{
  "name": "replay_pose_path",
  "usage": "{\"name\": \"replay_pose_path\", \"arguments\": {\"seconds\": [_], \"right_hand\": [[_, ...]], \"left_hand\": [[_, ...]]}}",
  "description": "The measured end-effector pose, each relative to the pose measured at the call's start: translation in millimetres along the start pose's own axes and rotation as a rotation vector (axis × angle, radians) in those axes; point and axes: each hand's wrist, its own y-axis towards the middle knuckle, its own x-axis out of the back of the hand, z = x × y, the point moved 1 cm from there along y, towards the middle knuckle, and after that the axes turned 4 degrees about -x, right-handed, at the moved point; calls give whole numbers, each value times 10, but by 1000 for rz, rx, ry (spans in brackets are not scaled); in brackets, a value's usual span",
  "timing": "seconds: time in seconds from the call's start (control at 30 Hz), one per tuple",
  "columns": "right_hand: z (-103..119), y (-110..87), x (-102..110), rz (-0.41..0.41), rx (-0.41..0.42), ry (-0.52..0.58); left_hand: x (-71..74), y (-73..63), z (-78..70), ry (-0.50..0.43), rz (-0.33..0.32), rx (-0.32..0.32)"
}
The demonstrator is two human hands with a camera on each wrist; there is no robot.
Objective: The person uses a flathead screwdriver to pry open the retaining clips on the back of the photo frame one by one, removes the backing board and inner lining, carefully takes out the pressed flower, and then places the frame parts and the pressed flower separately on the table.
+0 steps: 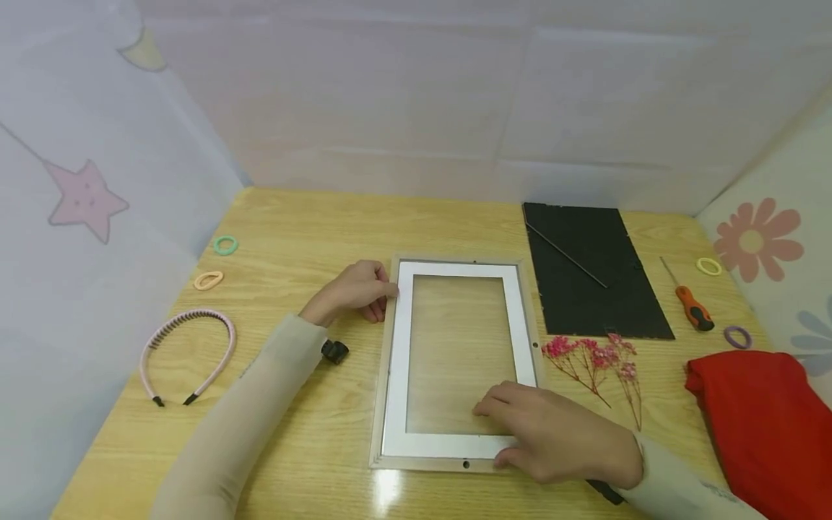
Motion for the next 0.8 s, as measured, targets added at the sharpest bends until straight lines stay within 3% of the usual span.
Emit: {"name": "replay_pose_path", "arguments": {"seconds": [0.27, 0.5, 0.7, 0.8], "right_hand": [[73, 33, -30, 135, -21, 25], [36, 35, -91, 126, -2, 30], [13, 44, -105, 55, 93, 0], [-3, 57, -100, 64, 105, 17]], "left_hand": [[-13, 12, -2, -6, 2, 3], [-23, 15, 2, -33, 13, 5], [-3, 8, 22, -75, 8, 2], [7, 12, 31, -84, 12, -4]]}}
